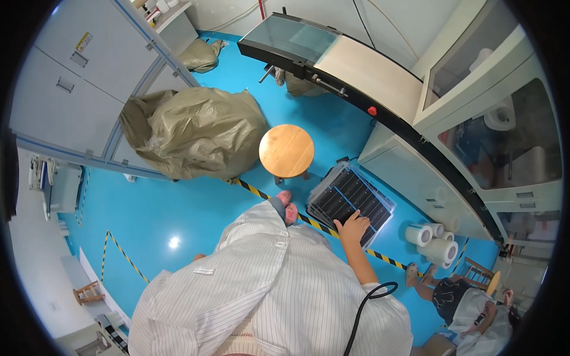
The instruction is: Placing solar panel components onto a production machine and organizing them for assembly.
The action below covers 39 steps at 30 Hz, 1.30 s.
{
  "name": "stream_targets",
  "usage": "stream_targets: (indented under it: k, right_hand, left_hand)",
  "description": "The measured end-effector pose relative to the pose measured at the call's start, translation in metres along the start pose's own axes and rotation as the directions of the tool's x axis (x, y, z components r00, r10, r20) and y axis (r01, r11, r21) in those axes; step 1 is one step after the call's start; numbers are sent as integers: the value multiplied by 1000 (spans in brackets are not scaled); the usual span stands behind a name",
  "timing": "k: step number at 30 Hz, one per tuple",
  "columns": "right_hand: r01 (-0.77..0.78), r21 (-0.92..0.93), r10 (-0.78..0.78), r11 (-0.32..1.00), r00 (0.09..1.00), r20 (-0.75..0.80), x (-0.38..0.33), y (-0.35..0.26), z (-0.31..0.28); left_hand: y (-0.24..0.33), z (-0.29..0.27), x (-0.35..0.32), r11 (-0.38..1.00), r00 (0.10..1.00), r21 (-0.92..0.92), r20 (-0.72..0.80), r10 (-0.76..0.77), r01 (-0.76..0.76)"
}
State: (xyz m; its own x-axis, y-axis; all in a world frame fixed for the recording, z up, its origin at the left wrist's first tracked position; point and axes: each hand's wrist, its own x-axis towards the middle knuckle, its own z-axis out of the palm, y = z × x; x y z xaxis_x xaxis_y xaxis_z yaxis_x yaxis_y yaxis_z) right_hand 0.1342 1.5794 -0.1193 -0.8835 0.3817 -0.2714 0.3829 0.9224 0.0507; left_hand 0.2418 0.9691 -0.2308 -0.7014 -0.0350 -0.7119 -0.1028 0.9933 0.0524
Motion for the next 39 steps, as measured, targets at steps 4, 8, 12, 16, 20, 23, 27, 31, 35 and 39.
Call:
stream_targets:
  k: [4, 8, 12, 16, 20, 23, 27, 31, 35, 39]
  right_hand:
    - [24, 3, -24, 1000, 1000, -11, 6, 0, -3]
    - [75, -6, -76, 997, 997, -16, 9, -6, -6]
    - [37, -50, -35, 998, 999, 40, -4, 3, -13]
    - [33, -21, -31, 999, 995, 94, -2, -1, -17]
    - [45, 27, -47, 999, 996, 75, 0, -6, -12]
    - [-16, 29, 13, 999, 995, 96, -6, -2, -8]
    - [-41, 24, 38, 999, 993, 116, -4, 0, -13]
    - [-16, 68, 10, 998, 997, 79, 5, -6, -12]
    - [-59, 52, 53, 997, 991, 121, 4, -3, -8]
    - [-50, 148, 37, 988, 995, 87, 0, -2, -10]
  left_hand:
    - [7, 20, -5, 834, 886, -545, -422, -190, -81]
    - [-15, 6, -14, 941, 932, -127, 230, -280, 314]
    - [52, -101, 11, 878, 983, -443, 39, -181, 179]
    - [74, -136, 27, 887, 985, -442, -37, -167, 133]
    - [69, -150, 46, 974, 994, -225, -108, -14, -10]
    - [101, -184, 47, 956, 1000, -293, -11, -8, 5]
    - [76, -177, 64, 963, 1000, -270, -24, -20, 13]
    - [-5, -130, 99, 992, 993, -84, 59, 104, -98]
    - [-1, -151, 123, 509, 507, -82, -310, 804, -857]
    - [36, -184, 180, 928, 925, 143, 220, 310, -345]
